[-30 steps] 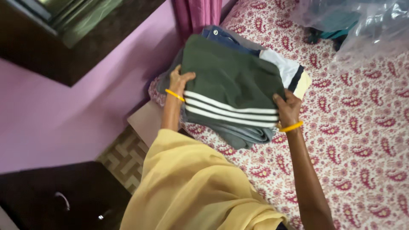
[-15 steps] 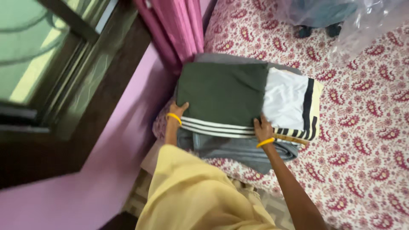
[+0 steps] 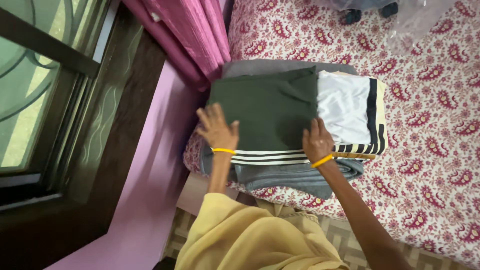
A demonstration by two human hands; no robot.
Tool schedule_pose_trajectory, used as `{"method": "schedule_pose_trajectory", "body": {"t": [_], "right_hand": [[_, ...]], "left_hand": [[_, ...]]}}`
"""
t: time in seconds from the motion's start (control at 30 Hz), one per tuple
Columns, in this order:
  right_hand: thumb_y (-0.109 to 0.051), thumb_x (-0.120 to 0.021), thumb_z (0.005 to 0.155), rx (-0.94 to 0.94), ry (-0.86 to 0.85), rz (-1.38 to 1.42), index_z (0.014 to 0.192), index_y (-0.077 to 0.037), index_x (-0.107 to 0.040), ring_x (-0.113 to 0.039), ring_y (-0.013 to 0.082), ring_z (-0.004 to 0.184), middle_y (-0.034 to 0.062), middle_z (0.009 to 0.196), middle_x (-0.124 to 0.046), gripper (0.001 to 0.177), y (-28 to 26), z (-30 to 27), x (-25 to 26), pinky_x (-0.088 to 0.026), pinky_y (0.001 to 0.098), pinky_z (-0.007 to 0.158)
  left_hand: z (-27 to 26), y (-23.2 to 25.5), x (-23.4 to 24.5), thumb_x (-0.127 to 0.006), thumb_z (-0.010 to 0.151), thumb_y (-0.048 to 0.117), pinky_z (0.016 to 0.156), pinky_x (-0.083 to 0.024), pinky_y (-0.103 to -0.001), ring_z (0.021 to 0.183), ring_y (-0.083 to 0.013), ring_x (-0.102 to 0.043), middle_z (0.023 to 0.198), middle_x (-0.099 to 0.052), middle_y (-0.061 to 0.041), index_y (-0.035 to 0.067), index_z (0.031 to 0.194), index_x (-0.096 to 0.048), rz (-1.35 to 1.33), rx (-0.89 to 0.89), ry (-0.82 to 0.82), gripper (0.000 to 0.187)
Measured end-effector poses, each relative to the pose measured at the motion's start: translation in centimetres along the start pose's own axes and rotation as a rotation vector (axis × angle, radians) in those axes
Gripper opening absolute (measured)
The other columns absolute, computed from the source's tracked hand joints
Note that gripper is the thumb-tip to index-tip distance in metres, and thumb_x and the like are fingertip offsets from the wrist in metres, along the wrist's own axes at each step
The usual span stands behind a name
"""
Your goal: The person folds a pair of trousers and places them on a stack of clothes, then maneuvers a black bag into a storage container and packs various tubes and a small box into a white and pink bag.
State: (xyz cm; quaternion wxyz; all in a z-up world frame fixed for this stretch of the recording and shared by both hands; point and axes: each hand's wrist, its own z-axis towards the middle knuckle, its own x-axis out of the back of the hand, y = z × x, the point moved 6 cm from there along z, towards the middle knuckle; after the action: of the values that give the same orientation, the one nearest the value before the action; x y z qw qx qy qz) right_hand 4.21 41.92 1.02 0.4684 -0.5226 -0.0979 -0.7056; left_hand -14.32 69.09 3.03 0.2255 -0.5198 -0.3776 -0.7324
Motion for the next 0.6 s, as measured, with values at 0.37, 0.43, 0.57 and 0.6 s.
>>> {"method": "schedule_pose_trajectory", "body": {"t": [0.37,0.43,0.57,0.6], "right_hand": [[-0.048,-0.053,0.099,0.042,-0.467,-0.247,0.148,0.006,-0.042,-0.026,0.0449,0.148,0.0270,0.160,-0.031,0.074,5.2,9.6,-19.6,-0.026,0.0559,0.117],[-0.046,-0.053,0.099,0.004,-0.446,-0.199,0.151,0.006,-0.039,-0.026,0.0439,0.149,0.0263,0.162,-0.029,0.074,6.9,9.6,-21.0,-0.026,0.0548,0.119],[-0.038,-0.054,0.099,-0.065,-0.275,-0.070,0.152,0.008,-0.039,-0.026,0.0463,0.150,0.0295,0.163,-0.029,0.071,7.4,8.9,-20.4,-0.024,0.0536,0.121],[-0.038,-0.054,0.099,-0.076,-0.287,-0.068,0.152,0.008,-0.039,-0.026,0.0463,0.150,0.0295,0.163,-0.029,0.071,7.0,8.7,-20.3,-0.024,0.0536,0.121]], "left_hand": [[3.2,4.8,-8.8,-0.068,0.086,0.055,0.106,-0.013,-0.086,0.154,-0.0470,0.005,0.171,-0.004,-0.016,0.035,0.162,-0.022,0.101,-0.076,-0.449,0.090],[3.0,4.6,-9.6,-0.068,0.086,0.056,0.106,-0.012,-0.086,0.154,-0.0477,0.006,0.170,-0.004,-0.017,0.035,0.162,-0.021,0.109,-0.089,-0.442,0.091],[3.1,4.6,-10.4,-0.067,0.086,0.057,0.106,-0.011,-0.086,0.154,-0.0490,0.007,0.170,-0.003,-0.018,0.035,0.162,-0.021,0.144,-0.090,-0.482,0.091],[3.0,4.5,-10.4,-0.067,0.086,0.057,0.106,-0.011,-0.086,0.154,-0.0490,0.007,0.170,-0.003,-0.018,0.035,0.162,-0.021,0.149,-0.091,-0.498,0.091]]}}
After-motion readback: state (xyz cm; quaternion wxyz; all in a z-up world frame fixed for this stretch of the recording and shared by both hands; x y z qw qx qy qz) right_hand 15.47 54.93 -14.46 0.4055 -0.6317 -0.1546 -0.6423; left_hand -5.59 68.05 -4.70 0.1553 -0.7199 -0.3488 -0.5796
